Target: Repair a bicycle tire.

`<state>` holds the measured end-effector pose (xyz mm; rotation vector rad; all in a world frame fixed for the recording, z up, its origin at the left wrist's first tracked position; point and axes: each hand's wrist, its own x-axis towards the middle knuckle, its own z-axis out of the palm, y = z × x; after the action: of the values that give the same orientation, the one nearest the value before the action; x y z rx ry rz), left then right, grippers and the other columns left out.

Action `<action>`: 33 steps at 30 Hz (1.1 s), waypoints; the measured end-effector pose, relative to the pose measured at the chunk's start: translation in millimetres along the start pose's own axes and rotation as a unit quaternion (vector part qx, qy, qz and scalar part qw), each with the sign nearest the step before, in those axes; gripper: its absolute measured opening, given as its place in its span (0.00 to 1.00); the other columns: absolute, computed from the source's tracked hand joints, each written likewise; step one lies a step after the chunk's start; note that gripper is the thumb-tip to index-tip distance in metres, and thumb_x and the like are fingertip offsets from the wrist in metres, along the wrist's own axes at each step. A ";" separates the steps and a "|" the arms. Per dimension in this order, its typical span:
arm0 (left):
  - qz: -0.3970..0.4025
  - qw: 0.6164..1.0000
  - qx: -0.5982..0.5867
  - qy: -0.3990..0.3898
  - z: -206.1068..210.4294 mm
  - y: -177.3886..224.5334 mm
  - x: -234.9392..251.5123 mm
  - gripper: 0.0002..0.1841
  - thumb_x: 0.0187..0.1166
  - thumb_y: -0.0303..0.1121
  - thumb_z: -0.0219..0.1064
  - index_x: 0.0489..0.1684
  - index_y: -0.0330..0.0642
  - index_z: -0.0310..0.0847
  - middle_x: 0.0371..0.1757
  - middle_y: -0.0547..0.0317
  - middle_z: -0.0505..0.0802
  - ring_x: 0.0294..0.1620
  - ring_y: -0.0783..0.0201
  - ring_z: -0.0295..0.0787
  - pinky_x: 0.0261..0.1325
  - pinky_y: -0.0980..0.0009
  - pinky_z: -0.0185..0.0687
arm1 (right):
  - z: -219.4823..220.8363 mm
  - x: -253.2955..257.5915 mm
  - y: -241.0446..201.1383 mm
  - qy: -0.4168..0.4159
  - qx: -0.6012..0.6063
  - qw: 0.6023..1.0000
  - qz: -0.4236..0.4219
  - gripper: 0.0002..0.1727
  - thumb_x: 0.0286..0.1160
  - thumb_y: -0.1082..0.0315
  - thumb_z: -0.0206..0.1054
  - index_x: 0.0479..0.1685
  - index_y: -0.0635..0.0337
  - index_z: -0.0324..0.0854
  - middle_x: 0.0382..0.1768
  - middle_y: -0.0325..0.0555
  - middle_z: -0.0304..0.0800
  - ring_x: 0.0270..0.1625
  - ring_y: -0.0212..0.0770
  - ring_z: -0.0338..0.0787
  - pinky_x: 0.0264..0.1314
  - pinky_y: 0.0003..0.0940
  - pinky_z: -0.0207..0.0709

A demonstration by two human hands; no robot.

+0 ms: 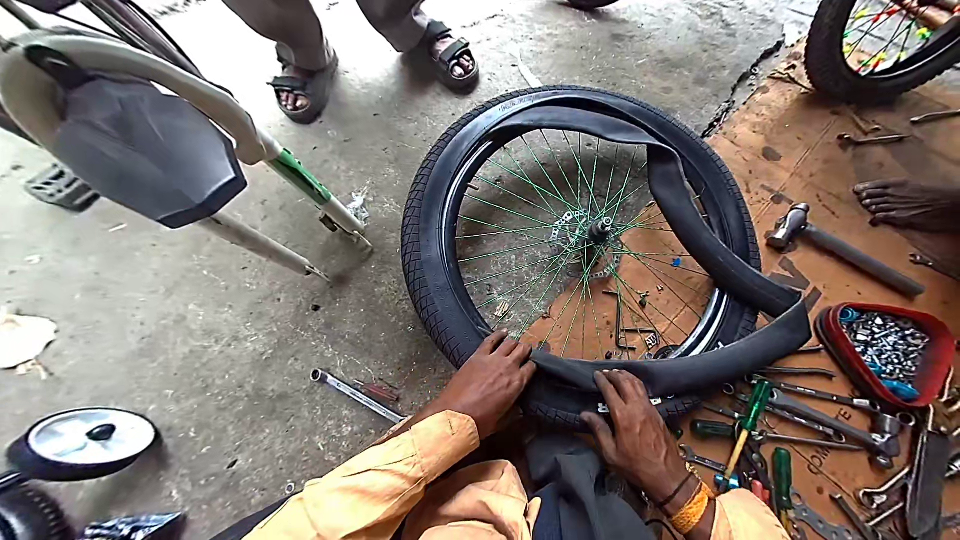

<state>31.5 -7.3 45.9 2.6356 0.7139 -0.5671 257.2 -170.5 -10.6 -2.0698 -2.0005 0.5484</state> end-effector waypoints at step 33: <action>0.011 0.994 -0.099 -0.034 -37.9 -53.2 -17.7 0.34 0.59 0.43 0.82 0.72 0.58 0.80 0.85 0.58 0.75 0.82 0.51 0.73 0.83 0.42 0.64 | -60.4 -54.6 38.4 0.173 -0.041 0.979 0.100 0.21 0.83 0.51 0.61 0.58 0.53 0.93 0.58 0.48 0.95 0.52 0.47 0.97 0.44 0.48 0.92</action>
<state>-0.4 45.1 74.6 2.4271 0.6812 -0.5473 316.3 -220.5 35.3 -2.2460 -1.6572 0.1231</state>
